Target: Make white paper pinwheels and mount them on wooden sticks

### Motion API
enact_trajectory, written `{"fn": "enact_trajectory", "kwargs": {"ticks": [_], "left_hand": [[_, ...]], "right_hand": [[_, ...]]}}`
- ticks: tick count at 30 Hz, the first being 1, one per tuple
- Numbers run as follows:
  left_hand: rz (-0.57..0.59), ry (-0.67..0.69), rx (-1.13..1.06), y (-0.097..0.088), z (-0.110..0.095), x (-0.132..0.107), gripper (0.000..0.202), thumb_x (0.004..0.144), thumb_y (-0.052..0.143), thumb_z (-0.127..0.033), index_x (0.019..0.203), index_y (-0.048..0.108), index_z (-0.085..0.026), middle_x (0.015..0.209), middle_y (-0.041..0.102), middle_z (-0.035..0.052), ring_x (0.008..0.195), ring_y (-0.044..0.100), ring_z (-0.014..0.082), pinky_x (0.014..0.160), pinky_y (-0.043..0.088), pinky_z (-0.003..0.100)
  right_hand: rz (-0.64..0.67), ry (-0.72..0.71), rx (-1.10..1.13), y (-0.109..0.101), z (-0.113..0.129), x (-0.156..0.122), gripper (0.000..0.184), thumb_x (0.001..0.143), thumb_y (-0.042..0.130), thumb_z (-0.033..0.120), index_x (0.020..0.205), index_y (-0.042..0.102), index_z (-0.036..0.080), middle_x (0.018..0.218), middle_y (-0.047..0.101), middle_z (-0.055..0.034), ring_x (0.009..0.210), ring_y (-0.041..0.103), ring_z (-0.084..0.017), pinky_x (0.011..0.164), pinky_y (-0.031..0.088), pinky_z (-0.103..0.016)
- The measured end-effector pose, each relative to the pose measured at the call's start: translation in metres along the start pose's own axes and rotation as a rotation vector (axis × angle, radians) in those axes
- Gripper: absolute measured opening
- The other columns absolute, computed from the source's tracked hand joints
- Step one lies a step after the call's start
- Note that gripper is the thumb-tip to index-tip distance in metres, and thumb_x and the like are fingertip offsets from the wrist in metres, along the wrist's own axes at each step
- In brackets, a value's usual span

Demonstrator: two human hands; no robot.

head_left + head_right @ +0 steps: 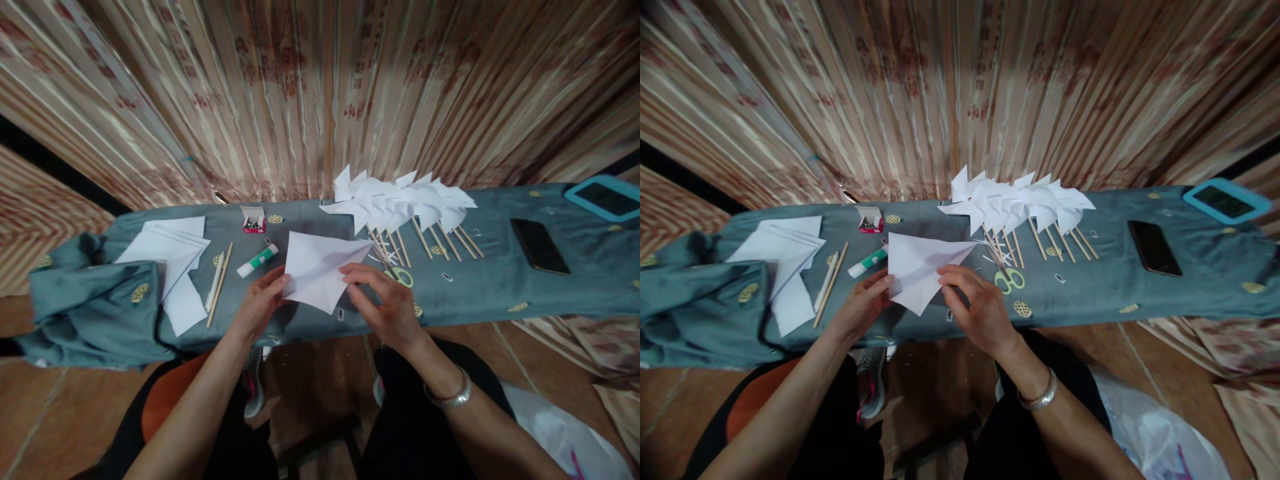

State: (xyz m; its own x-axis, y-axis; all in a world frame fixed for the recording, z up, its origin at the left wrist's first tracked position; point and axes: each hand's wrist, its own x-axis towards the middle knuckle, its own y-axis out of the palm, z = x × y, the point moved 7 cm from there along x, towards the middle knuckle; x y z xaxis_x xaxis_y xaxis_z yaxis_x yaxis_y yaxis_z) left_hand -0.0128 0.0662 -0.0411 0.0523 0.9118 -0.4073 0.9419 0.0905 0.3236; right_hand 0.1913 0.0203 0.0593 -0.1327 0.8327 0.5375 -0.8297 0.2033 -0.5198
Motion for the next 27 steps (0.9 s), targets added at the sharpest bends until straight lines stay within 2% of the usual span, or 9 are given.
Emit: {"fn": "enact_trajectory", "kwargs": {"ticks": [5,8,11,13,15,17,20,23,27], "left_hand": [[0.051,-0.086,0.111,0.003,0.010,0.000,0.033,0.053,0.086,-0.034,0.072,0.074,-0.011,0.067,0.070,0.0067,0.052,0.060,0.0122,0.046,0.046,0.021],[0.003,0.004,0.085,0.000,0.004,0.002,0.035,0.050,0.088,-0.032,0.076,0.075,-0.012,0.068,0.071,0.0048,0.054,0.059,0.0108,0.049,0.046,0.020],[-0.111,0.107,0.027,-0.006,-0.005,0.003,0.036,0.047,0.089,-0.032,0.075,0.075,-0.014,0.071,0.072,0.0029,0.060,0.061,0.0123,0.055,0.048,0.022],[-0.144,0.147,0.013,-0.006,-0.009,0.003,0.035,0.047,0.088,-0.033,0.074,0.075,-0.014,0.071,0.072,0.0028,0.062,0.061,0.0136,0.057,0.048,0.024],[-0.152,0.180,0.005,-0.005,-0.011,0.002,0.035,0.048,0.088,-0.033,0.074,0.075,-0.014,0.070,0.072,0.0024,0.061,0.061,0.0139,0.059,0.048,0.024],[-0.152,0.200,0.005,-0.002,-0.012,0.001,0.033,0.049,0.088,-0.033,0.074,0.075,-0.015,0.068,0.071,0.0016,0.060,0.060,0.0135,0.059,0.048,0.024],[-0.139,0.227,0.029,0.003,-0.012,0.000,0.030,0.051,0.087,-0.032,0.073,0.076,-0.015,0.065,0.071,0.0011,0.060,0.060,0.0138,0.061,0.048,0.025],[-0.135,0.267,0.067,0.006,-0.015,-0.002,0.026,0.053,0.086,-0.032,0.070,0.075,-0.015,0.064,0.071,0.0005,0.058,0.059,0.0134,0.061,0.047,0.025],[-0.160,0.295,0.106,0.005,-0.019,-0.006,0.026,0.053,0.085,-0.031,0.071,0.076,-0.015,0.063,0.070,-0.0002,0.056,0.057,0.0123,0.058,0.045,0.023]], "right_hand": [[0.021,0.017,-0.005,-0.003,0.001,-0.002,0.014,0.089,0.051,0.018,0.095,0.062,0.026,0.106,0.072,-0.0027,0.103,0.067,-0.019,0.092,0.054,-0.037],[0.018,0.045,0.032,-0.002,-0.002,-0.004,0.019,0.087,0.053,0.019,0.103,0.062,0.025,0.115,0.068,-0.0057,0.103,0.066,-0.020,0.087,0.055,-0.037],[-0.075,0.187,0.108,-0.004,-0.019,-0.007,0.045,0.085,0.059,0.027,0.129,0.049,0.024,0.139,0.051,-0.0140,0.102,0.065,-0.022,0.075,0.057,-0.035],[-0.152,0.336,0.198,-0.002,-0.037,-0.008,0.059,0.081,0.064,0.035,0.135,0.043,0.023,0.144,0.045,-0.0164,0.102,0.065,-0.023,0.074,0.057,-0.036],[-0.147,0.488,0.393,0.011,-0.053,-0.010,0.056,0.078,0.067,0.040,0.128,0.051,0.022,0.134,0.056,-0.0141,0.099,0.066,-0.023,0.078,0.057,-0.038],[-0.029,0.639,0.663,0.034,-0.062,-0.013,0.045,0.074,0.070,0.043,0.113,0.062,0.020,0.115,0.069,-0.0106,0.095,0.068,-0.023,0.082,0.056,-0.038],[0.057,0.844,0.897,0.062,-0.066,-0.020,0.037,0.068,0.076,0.042,0.095,0.071,0.017,0.096,0.075,-0.0085,0.084,0.070,-0.022,0.080,0.056,-0.036],[-0.016,0.920,0.961,0.071,-0.068,-0.022,0.037,0.062,0.081,0.036,0.091,0.073,0.015,0.095,0.076,-0.0069,0.082,0.070,-0.021,0.079,0.055,-0.033],[-0.091,0.910,0.977,0.074,-0.071,-0.020,0.037,0.060,0.082,0.035,0.090,0.073,0.015,0.091,0.076,-0.0054,0.082,0.070,-0.022,0.079,0.055,-0.034]]}}
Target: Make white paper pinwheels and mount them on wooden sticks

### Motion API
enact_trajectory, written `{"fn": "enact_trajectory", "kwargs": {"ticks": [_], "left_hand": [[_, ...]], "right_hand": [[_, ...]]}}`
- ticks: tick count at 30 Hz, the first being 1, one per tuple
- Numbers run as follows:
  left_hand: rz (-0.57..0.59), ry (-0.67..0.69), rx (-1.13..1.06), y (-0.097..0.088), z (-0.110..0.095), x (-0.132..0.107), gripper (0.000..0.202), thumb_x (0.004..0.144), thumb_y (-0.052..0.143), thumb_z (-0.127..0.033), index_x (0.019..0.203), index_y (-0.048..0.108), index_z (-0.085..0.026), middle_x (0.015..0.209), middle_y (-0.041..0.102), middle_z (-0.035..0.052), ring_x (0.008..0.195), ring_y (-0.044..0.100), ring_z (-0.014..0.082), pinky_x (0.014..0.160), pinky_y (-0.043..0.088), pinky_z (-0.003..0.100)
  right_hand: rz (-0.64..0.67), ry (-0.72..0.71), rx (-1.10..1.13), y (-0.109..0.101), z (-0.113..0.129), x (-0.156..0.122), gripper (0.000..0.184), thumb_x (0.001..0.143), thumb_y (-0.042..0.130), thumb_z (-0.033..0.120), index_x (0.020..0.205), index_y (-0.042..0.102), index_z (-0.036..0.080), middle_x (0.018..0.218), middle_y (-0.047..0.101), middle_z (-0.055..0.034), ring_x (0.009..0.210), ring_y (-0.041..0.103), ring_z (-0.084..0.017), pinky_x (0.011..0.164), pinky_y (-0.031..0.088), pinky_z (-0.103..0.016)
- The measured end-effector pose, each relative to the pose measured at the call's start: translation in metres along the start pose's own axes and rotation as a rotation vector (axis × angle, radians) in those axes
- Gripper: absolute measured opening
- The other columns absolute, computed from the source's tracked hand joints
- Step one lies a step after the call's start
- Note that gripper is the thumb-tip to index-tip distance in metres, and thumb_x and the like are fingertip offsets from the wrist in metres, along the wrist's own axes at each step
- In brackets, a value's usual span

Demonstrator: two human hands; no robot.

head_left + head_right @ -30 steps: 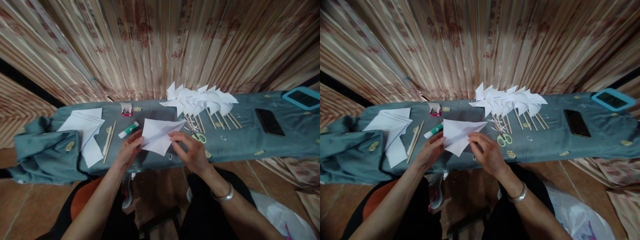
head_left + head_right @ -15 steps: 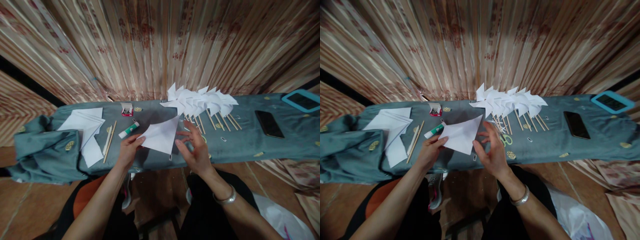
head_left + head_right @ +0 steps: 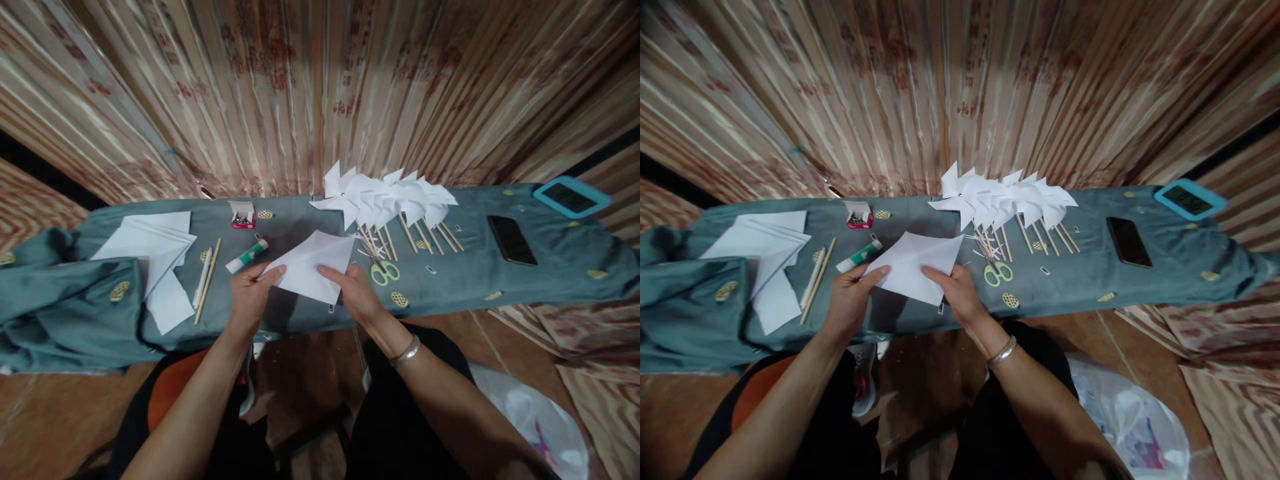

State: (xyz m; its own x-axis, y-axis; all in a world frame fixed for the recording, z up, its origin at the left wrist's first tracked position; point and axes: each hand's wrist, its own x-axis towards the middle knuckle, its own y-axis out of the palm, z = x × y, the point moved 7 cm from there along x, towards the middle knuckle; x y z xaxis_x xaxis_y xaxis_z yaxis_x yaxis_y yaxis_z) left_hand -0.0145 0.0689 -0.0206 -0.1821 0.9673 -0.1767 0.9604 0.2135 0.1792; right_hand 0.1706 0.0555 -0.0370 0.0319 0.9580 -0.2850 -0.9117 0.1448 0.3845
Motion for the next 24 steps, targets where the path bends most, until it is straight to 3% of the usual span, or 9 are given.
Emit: {"fn": "enact_trajectory", "kwargs": {"ticks": [5,9,13,16,19,22,24], "left_hand": [[-0.024,-0.030,-0.082,-0.001,0.001,0.000,0.030,0.052,0.086,-0.031,0.073,0.075,-0.013,0.068,0.072,0.0017,0.059,0.060,0.0131,0.060,0.048,0.024],[0.006,-0.143,-0.226,0.007,0.008,-0.001,0.034,0.051,0.086,-0.028,0.077,0.073,-0.012,0.078,0.073,0.0053,0.070,0.066,0.0168,0.070,0.053,0.029],[0.000,-0.176,-0.250,0.009,0.008,0.000,0.035,0.052,0.085,-0.027,0.080,0.070,-0.012,0.081,0.074,0.0069,0.080,0.069,0.0220,0.078,0.056,0.034],[-0.046,-0.127,-0.249,0.005,0.000,0.003,0.035,0.052,0.084,-0.025,0.082,0.069,-0.014,0.086,0.074,0.0065,0.089,0.069,0.0251,0.082,0.056,0.037],[-0.061,-0.094,-0.222,0.002,-0.007,0.005,0.032,0.055,0.082,-0.025,0.082,0.069,-0.015,0.090,0.075,0.0072,0.097,0.068,0.0273,0.087,0.055,0.039],[-0.068,-0.072,-0.201,0.001,-0.011,0.006,0.028,0.057,0.081,-0.026,0.081,0.070,-0.016,0.092,0.075,0.0077,0.103,0.066,0.0298,0.091,0.053,0.042],[-0.073,-0.049,-0.182,0.001,-0.014,0.006,0.027,0.058,0.081,-0.028,0.081,0.070,-0.018,0.093,0.075,0.0066,0.106,0.065,0.0305,0.092,0.053,0.043]], "right_hand": [[-0.017,-0.033,0.009,0.001,-0.002,0.004,0.034,0.059,0.083,0.035,0.086,0.074,0.016,0.083,0.077,-0.0041,0.075,0.070,-0.021,0.075,0.054,-0.035],[-0.008,-0.030,0.015,0.006,-0.003,0.002,0.035,0.059,0.083,0.036,0.087,0.073,0.017,0.085,0.076,-0.0044,0.078,0.069,-0.021,0.074,0.054,-0.034],[0.030,-0.101,-0.137,-0.001,0.015,0.003,0.032,0.071,0.073,0.047,0.081,0.071,0.017,0.079,0.074,-0.0039,0.070,0.066,-0.019,0.066,0.052,-0.032],[-0.093,-0.302,-0.495,-0.032,0.053,0.003,0.044,0.082,0.056,0.058,0.069,0.068,0.018,0.066,0.069,-0.0037,0.057,0.061,-0.017,0.054,0.046,-0.029],[-0.256,-0.468,-0.990,-0.068,0.086,-0.004,0.038,0.087,0.052,0.051,0.076,0.070,0.020,0.071,0.071,-0.0051,0.065,0.065,-0.020,0.061,0.046,-0.031],[-0.346,-0.426,-1.536,-0.094,0.088,-0.009,0.018,0.084,0.059,0.035,0.083,0.071,0.021,0.072,0.072,-0.0072,0.067,0.067,-0.023,0.061,0.045,-0.032],[-0.356,-0.433,-1.735,-0.101,0.081,-0.012,0.014,0.081,0.063,0.031,0.085,0.070,0.020,0.073,0.073,-0.0093,0.066,0.067,-0.023,0.060,0.045,-0.031]]}}
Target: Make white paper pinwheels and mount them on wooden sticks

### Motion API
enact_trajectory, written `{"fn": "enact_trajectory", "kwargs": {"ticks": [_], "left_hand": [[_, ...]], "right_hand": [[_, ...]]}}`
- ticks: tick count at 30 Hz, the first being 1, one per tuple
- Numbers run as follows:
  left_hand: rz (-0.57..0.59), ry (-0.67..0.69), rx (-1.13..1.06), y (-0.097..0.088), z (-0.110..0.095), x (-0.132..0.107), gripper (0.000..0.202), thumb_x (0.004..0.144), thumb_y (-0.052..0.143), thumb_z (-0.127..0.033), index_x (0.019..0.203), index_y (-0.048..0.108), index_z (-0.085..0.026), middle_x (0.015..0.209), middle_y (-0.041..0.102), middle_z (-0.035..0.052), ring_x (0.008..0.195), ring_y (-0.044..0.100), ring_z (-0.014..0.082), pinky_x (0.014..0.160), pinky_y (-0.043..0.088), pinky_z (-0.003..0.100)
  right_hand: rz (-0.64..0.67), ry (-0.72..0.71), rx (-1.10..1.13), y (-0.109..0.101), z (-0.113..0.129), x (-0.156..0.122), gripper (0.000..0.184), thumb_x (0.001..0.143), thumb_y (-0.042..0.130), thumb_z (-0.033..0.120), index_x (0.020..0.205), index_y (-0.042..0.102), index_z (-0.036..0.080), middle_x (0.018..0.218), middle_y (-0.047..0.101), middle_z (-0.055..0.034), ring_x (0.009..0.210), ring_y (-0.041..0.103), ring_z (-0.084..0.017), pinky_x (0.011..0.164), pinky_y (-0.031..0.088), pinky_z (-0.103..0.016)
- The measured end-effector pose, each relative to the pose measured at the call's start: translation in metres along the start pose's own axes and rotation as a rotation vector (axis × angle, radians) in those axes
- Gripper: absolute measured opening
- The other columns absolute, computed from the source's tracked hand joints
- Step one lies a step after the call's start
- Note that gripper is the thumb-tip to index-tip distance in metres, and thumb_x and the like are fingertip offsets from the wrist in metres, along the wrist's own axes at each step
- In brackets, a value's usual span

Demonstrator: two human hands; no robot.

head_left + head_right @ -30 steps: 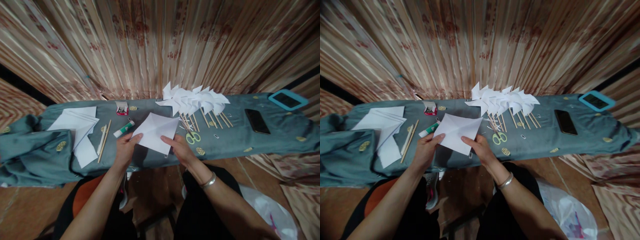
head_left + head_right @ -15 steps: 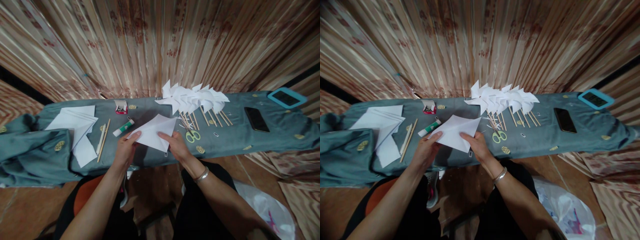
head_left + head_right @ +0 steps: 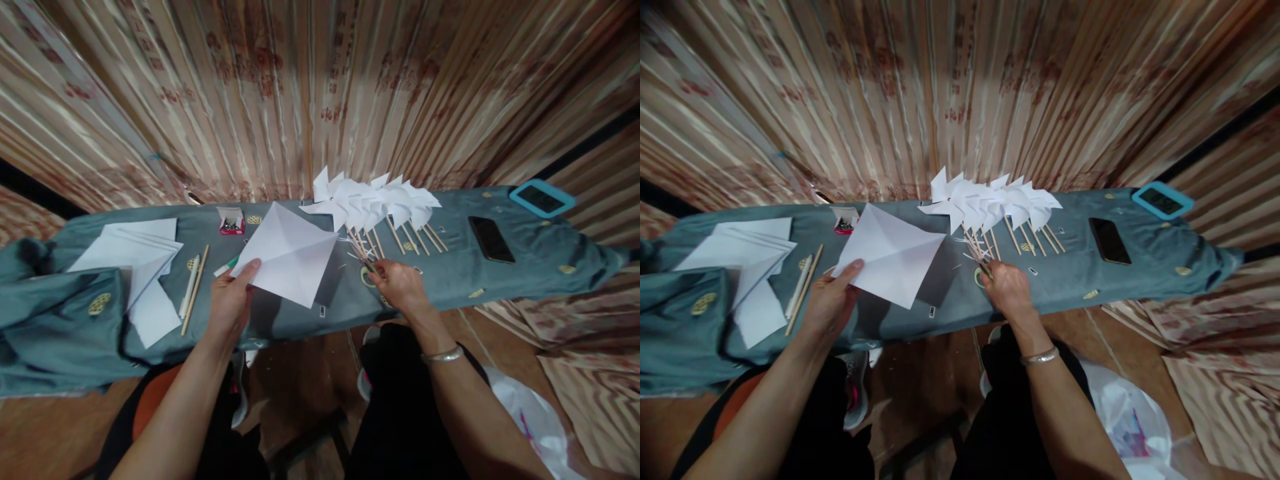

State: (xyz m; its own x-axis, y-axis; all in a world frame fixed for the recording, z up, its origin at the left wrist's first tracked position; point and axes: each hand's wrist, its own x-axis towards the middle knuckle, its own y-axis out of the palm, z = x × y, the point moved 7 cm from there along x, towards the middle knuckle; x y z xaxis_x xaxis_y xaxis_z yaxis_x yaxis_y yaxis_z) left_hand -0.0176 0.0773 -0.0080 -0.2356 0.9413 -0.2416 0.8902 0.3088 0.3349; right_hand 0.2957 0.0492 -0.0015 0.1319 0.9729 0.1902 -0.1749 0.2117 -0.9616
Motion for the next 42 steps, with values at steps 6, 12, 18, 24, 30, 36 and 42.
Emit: {"fn": "enact_trajectory", "kwargs": {"ticks": [6,12,18,24,30,36,42], "left_hand": [[0.002,0.061,0.015,0.008,-0.002,0.004,0.029,0.054,0.083,-0.032,0.077,0.070,-0.020,0.086,0.076,0.0047,0.098,0.068,0.0312,0.088,0.055,0.045],[0.018,0.111,-0.014,0.016,-0.006,0.010,0.030,0.054,0.084,-0.033,0.077,0.070,-0.021,0.086,0.076,0.0047,0.094,0.069,0.0286,0.084,0.056,0.042],[0.021,0.130,-0.039,0.016,-0.007,0.017,0.027,0.055,0.084,-0.030,0.077,0.072,-0.020,0.085,0.075,0.0039,0.092,0.069,0.0257,0.082,0.056,0.036],[0.015,0.120,-0.051,0.020,-0.004,0.020,0.027,0.053,0.085,-0.030,0.075,0.073,-0.020,0.080,0.075,0.0023,0.087,0.069,0.0237,0.075,0.058,0.033],[0.028,0.109,-0.054,0.026,0.002,0.021,0.029,0.053,0.086,-0.028,0.077,0.073,-0.018,0.076,0.074,0.0019,0.080,0.069,0.0212,0.069,0.057,0.030],[0.036,0.089,-0.071,0.034,0.004,0.021,0.030,0.053,0.085,-0.027,0.077,0.072,-0.016,0.076,0.074,0.0023,0.076,0.069,0.0194,0.070,0.057,0.030],[0.033,0.065,-0.059,0.040,0.007,0.020,0.030,0.052,0.085,-0.026,0.078,0.072,-0.017,0.078,0.074,0.0018,0.075,0.068,0.0194,0.071,0.057,0.032]], "right_hand": [[0.132,0.010,-0.201,0.014,0.011,-0.005,0.024,0.084,0.061,0.028,0.103,0.065,0.013,0.089,0.073,-0.0154,0.082,0.069,-0.027,0.068,0.049,-0.031],[0.243,0.109,-0.158,0.003,0.006,-0.002,0.023,0.085,0.055,0.024,0.103,0.066,0.014,0.091,0.074,-0.0159,0.084,0.070,-0.028,0.071,0.048,-0.032],[0.240,0.333,0.652,0.004,-0.032,-0.010,0.023,0.067,0.068,0.026,0.088,0.068,0.018,0.074,0.072,-0.0032,0.068,0.067,-0.018,0.063,0.048,-0.027],[0.281,0.499,1.250,0.022,-0.040,-0.008,0.040,0.051,0.081,0.027,0.087,0.069,0.016,0.067,0.071,-0.0003,0.055,0.060,-0.010,0.051,0.043,-0.020],[0.171,0.573,1.563,0.027,-0.041,0.004,0.038,0.048,0.089,0.027,0.081,0.072,0.019,0.072,0.073,0.0000,0.062,0.066,-0.011,0.060,0.053,-0.020],[0.258,0.532,1.771,0.034,-0.030,0.010,0.026,0.055,0.087,0.025,0.077,0.073,0.018,0.073,0.073,-0.0015,0.063,0.067,-0.010,0.058,0.055,-0.015],[0.301,0.542,1.838,0.038,-0.023,0.014,0.031,0.052,0.089,0.021,0.079,0.074,0.019,0.072,0.073,-0.0003,0.062,0.065,-0.008,0.053,0.052,-0.011]]}}
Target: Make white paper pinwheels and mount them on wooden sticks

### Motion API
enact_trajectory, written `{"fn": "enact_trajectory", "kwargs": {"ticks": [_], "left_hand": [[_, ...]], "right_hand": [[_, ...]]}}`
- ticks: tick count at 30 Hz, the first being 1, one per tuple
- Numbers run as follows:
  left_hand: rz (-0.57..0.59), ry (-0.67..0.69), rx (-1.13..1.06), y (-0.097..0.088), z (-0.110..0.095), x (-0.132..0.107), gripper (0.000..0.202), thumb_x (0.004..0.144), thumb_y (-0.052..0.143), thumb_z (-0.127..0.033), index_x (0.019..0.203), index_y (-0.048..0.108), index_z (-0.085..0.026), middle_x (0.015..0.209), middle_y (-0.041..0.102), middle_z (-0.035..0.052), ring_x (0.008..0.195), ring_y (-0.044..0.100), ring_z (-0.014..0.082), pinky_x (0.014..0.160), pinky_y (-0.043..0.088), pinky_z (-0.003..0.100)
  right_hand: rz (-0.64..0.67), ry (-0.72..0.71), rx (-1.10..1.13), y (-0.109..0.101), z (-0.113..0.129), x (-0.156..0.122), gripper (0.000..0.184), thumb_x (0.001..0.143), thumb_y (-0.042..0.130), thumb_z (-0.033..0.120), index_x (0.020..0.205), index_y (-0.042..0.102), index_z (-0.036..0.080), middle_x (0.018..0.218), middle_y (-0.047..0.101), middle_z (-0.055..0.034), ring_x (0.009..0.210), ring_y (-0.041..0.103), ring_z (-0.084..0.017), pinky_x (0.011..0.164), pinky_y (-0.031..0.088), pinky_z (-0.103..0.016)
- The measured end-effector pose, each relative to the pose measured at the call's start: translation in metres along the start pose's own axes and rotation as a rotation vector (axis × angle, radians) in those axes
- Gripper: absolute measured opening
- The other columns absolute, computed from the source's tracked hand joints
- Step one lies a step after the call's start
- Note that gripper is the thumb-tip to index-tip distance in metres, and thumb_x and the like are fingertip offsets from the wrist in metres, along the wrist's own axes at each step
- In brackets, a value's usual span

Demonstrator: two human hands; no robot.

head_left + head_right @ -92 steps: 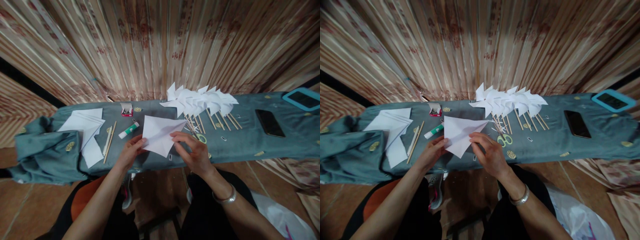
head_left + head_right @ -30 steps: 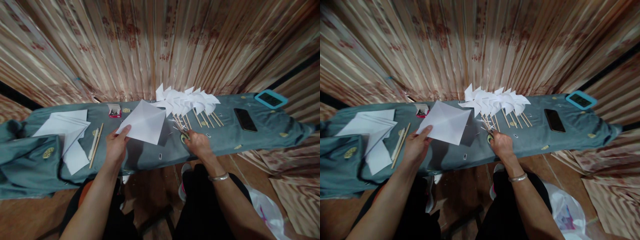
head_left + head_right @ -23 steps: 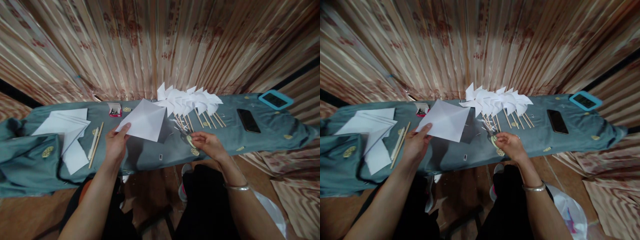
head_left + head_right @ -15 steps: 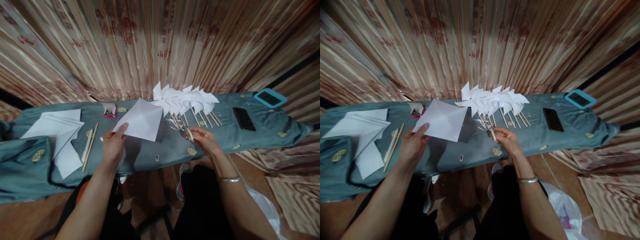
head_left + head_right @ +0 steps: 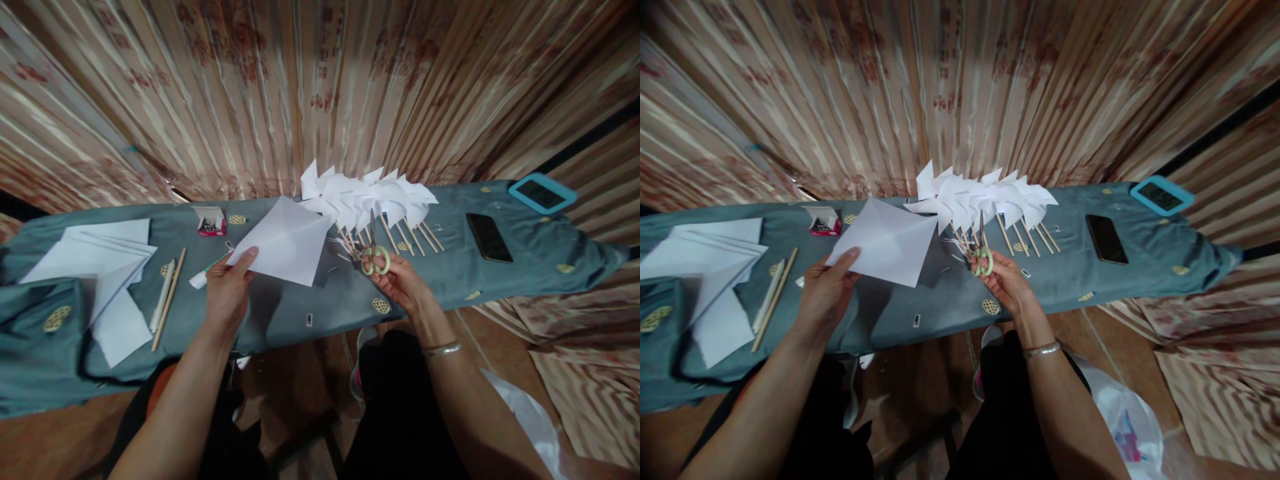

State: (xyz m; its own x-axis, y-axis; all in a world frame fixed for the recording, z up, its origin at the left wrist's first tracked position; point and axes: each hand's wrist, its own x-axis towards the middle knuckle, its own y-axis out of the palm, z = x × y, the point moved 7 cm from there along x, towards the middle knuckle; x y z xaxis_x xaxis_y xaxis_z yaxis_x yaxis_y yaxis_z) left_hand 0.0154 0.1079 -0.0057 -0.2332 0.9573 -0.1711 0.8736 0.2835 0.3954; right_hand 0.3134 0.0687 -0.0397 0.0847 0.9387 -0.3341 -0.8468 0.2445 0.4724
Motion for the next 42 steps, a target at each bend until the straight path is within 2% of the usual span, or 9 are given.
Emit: {"fn": "enact_trajectory", "kwargs": {"ticks": [8,12,17,20,22,25,28,32,42], "left_hand": [[-0.011,-0.008,0.027,0.005,0.004,-0.003,0.027,0.054,0.084,-0.026,0.076,0.071,-0.019,0.084,0.075,0.0023,0.085,0.069,0.0222,0.076,0.057,0.033],[-0.013,-0.019,0.019,0.005,0.006,-0.002,0.027,0.054,0.084,-0.026,0.076,0.071,-0.018,0.087,0.075,0.0039,0.090,0.069,0.0242,0.078,0.057,0.035],[0.000,-0.011,0.004,0.004,0.004,-0.002,0.025,0.055,0.083,-0.025,0.076,0.070,-0.018,0.088,0.075,0.0049,0.093,0.069,0.0255,0.079,0.057,0.036],[-0.006,-0.009,-0.005,-0.001,0.001,-0.001,0.025,0.056,0.083,-0.025,0.076,0.071,-0.018,0.087,0.075,0.0051,0.092,0.069,0.0251,0.078,0.057,0.035],[-0.013,-0.006,-0.014,-0.005,-0.001,0.001,0.024,0.057,0.083,-0.025,0.077,0.071,-0.018,0.088,0.075,0.0056,0.092,0.069,0.0248,0.078,0.057,0.034],[-0.026,-0.007,-0.016,-0.013,-0.004,0.004,0.022,0.060,0.081,-0.026,0.078,0.071,-0.019,0.091,0.075,0.0061,0.094,0.069,0.0241,0.078,0.058,0.034],[-0.042,-0.002,-0.016,-0.021,-0.005,0.006,0.025,0.059,0.082,-0.027,0.079,0.071,-0.018,0.092,0.075,0.0063,0.093,0.069,0.0238,0.077,0.058,0.033],[-0.044,0.012,0.005,-0.025,-0.004,0.006,0.026,0.059,0.082,-0.029,0.080,0.071,-0.019,0.092,0.076,0.0051,0.093,0.069,0.0246,0.077,0.059,0.034],[-0.039,0.029,-0.043,-0.022,-0.006,0.001,0.022,0.060,0.082,-0.024,0.077,0.071,-0.017,0.087,0.075,0.0058,0.097,0.068,0.0245,0.084,0.057,0.034]], "right_hand": [[-0.117,0.019,-0.081,0.003,-0.002,-0.002,0.033,0.044,0.091,0.022,0.068,0.070,0.016,0.060,0.064,0.0049,0.050,0.056,-0.004,0.050,0.049,-0.012],[-0.134,-0.022,-0.154,0.002,-0.001,-0.001,0.037,0.042,0.089,0.017,0.073,0.069,0.019,0.058,0.063,0.0064,0.048,0.053,-0.006,0.050,0.045,-0.018],[-0.106,-0.141,-0.281,0.007,0.005,-0.007,0.046,0.047,0.088,0.025,0.088,0.066,0.021,0.069,0.069,0.0022,0.062,0.062,-0.013,0.061,0.047,-0.025],[0.002,-0.119,-0.334,0.019,0.000,-0.019,0.041,0.063,0.081,0.043,0.094,0.066,0.019,0.071,0.070,-0.0011,0.059,0.059,-0.012,0.050,0.040,-0.022],[0.153,-0.078,-0.355,0.034,-0.008,-0.031,0.044,0.072,0.073,0.052,0.098,0.066,0.018,0.073,0.070,-0.0030,0.057,0.057,-0.011,0.044,0.033,-0.020],[0.386,0.009,-0.415,0.057,-0.026,-0.049,0.050,0.072,0.071,0.056,0.100,0.066,0.015,0.077,0.070,-0.0051,0.060,0.057,-0.011,0.049,0.038,-0.022],[0.514,0.076,-0.509,0.073,-0.044,-0.060,0.053,0.070,0.074,0.055,0.103,0.066,0.013,0.079,0.068,-0.0053,0.063,0.056,-0.012,0.057,0.042,-0.024],[0.577,0.123,-0.601,0.084,-0.062,-0.065,0.048,0.071,0.075,0.051,0.100,0.067,0.013,0.073,0.063,-0.0010,0.060,0.050,-0.009,0.053,0.037,-0.022],[0.512,0.167,-0.532,0.085,-0.080,-0.057,0.043,0.071,0.075,0.048,0.098,0.069,0.016,0.066,0.060,0.0009,0.056,0.050,-0.009,0.052,0.040,-0.023]]}}
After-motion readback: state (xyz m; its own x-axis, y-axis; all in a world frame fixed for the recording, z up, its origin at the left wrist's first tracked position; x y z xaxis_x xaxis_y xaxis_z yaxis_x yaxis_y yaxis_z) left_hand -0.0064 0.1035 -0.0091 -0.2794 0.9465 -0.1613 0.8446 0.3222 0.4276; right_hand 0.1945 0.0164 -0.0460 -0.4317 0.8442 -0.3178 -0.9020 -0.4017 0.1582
